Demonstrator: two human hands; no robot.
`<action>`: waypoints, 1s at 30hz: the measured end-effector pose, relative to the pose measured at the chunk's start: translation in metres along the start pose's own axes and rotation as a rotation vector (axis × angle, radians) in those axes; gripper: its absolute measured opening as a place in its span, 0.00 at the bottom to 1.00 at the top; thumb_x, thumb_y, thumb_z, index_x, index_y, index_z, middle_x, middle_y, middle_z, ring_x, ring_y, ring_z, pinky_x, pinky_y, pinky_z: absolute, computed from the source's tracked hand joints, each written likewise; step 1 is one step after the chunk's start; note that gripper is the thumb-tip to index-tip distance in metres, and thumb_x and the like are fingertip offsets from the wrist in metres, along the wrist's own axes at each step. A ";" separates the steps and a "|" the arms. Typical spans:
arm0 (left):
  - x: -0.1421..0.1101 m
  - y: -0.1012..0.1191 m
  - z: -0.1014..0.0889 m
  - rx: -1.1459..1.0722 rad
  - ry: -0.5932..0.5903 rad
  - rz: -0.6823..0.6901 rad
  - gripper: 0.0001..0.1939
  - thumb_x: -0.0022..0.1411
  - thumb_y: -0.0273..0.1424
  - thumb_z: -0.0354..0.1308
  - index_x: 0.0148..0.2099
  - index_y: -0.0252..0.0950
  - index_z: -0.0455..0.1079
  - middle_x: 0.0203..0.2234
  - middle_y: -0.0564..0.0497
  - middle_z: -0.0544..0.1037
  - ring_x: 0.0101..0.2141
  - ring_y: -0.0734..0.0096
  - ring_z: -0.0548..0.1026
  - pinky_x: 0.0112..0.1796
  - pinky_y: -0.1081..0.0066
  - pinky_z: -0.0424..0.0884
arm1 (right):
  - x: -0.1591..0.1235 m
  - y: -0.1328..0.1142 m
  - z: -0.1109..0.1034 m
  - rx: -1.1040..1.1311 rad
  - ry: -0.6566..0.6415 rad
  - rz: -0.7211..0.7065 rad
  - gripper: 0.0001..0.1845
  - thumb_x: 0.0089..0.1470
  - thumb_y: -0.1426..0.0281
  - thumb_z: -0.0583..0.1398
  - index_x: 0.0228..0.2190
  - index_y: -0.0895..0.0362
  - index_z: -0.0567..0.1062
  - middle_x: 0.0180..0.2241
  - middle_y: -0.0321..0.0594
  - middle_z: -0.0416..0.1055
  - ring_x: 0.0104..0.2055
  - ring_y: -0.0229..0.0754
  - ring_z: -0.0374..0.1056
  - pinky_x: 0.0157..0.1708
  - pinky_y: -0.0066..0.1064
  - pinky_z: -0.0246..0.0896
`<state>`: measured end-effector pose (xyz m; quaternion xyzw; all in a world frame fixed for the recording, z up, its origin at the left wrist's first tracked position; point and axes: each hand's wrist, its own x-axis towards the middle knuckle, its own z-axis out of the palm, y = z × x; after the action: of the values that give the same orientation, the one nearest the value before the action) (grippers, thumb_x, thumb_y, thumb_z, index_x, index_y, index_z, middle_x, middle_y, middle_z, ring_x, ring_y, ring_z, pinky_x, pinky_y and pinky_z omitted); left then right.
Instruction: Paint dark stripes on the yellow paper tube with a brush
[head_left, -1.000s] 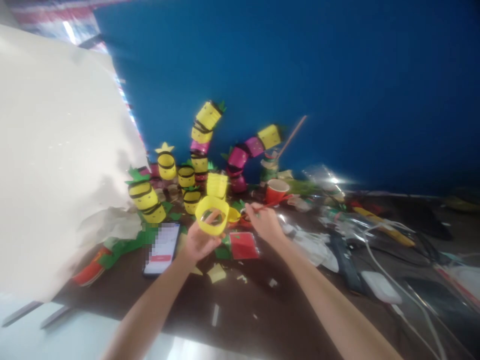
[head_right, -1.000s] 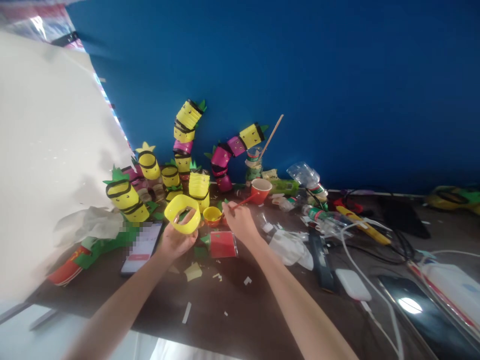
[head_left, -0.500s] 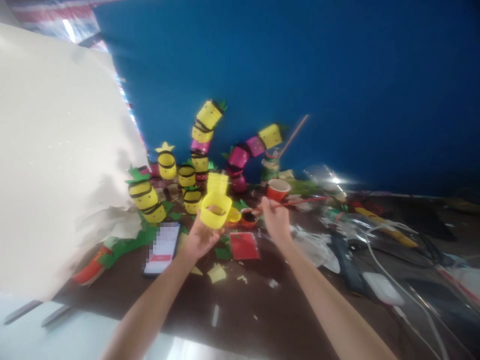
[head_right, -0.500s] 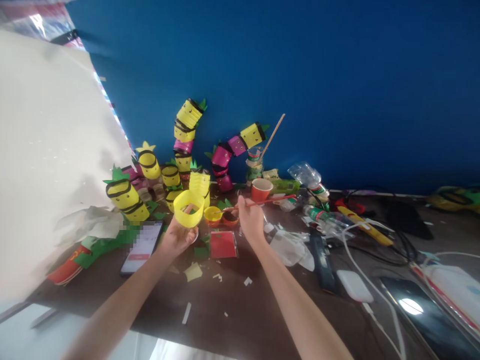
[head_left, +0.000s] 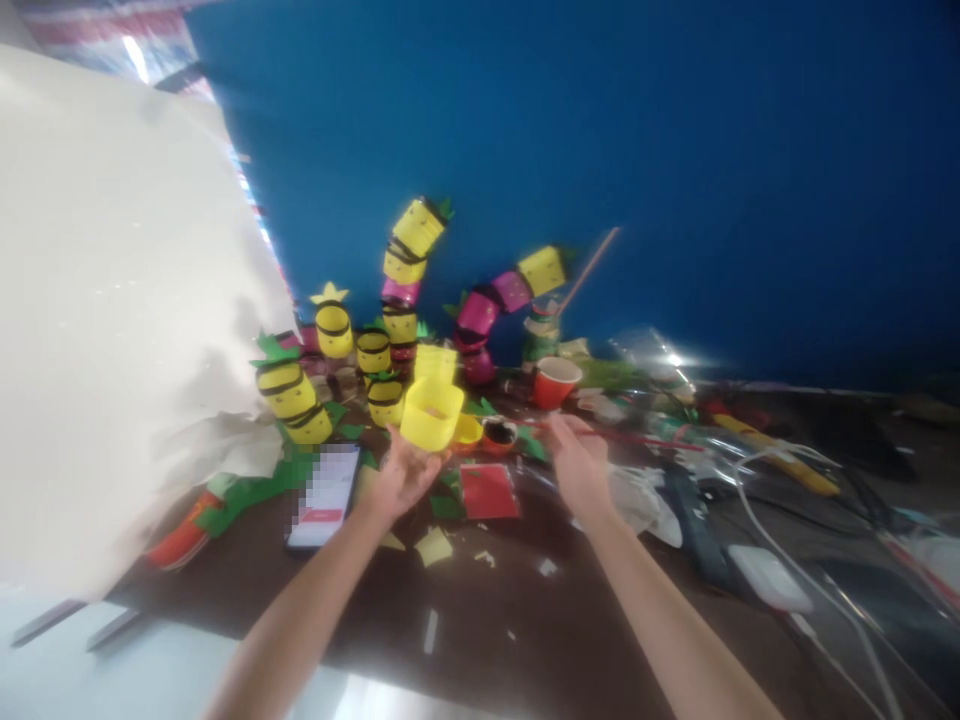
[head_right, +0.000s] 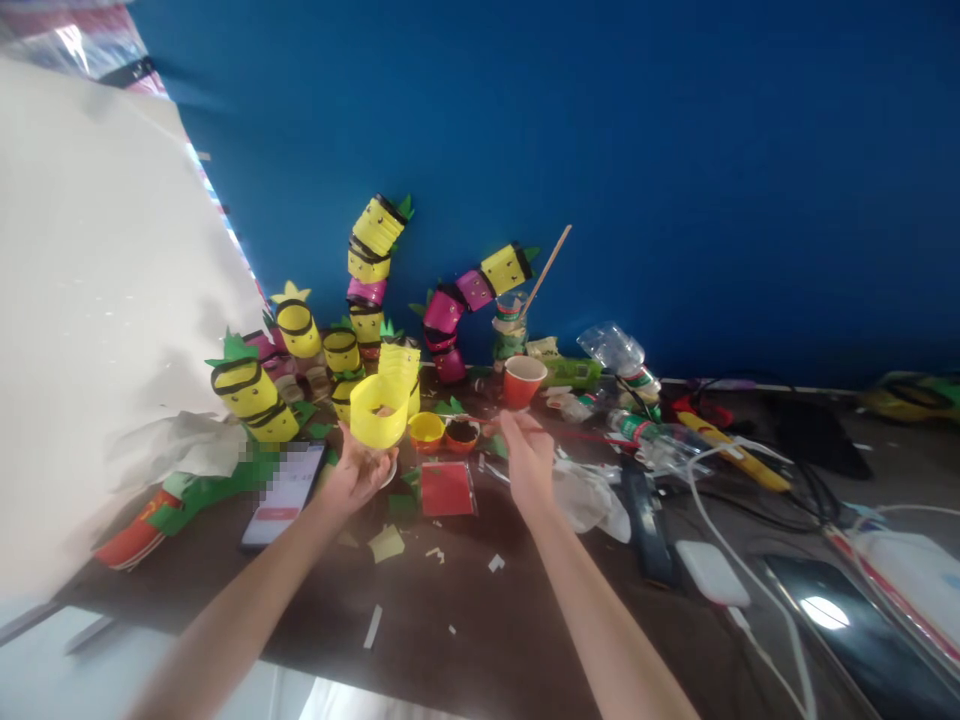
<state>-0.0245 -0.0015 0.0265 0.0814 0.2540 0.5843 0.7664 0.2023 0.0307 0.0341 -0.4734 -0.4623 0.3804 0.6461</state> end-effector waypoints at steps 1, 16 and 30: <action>0.001 0.000 -0.001 0.003 0.007 0.020 0.29 0.64 0.51 0.43 0.59 0.40 0.64 0.33 0.46 0.79 0.27 0.73 0.77 0.24 0.78 0.74 | 0.003 0.000 0.001 -0.071 -0.047 -0.021 0.18 0.48 0.53 0.61 0.23 0.55 0.74 0.22 0.38 0.74 0.27 0.41 0.71 0.33 0.32 0.64; 0.001 -0.006 0.004 -0.105 0.050 0.123 0.26 0.68 0.44 0.39 0.63 0.42 0.59 0.47 0.40 0.74 0.39 0.67 0.77 0.34 0.72 0.77 | 0.045 -0.006 0.055 -0.522 -0.436 0.012 0.17 0.55 0.57 0.56 0.20 0.53 0.66 0.17 0.35 0.73 0.24 0.41 0.71 0.32 0.30 0.63; 0.008 -0.007 -0.010 0.020 0.059 0.098 0.23 0.66 0.46 0.42 0.52 0.39 0.68 0.35 0.46 0.77 0.27 0.75 0.75 0.27 0.78 0.73 | 0.026 -0.006 0.010 -0.148 -0.091 0.027 0.21 0.47 0.49 0.61 0.23 0.55 0.73 0.20 0.37 0.74 0.27 0.43 0.71 0.34 0.34 0.65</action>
<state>-0.0219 0.0025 0.0125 0.0843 0.2781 0.6207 0.7282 0.2001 0.0562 0.0471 -0.5082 -0.5117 0.3747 0.5826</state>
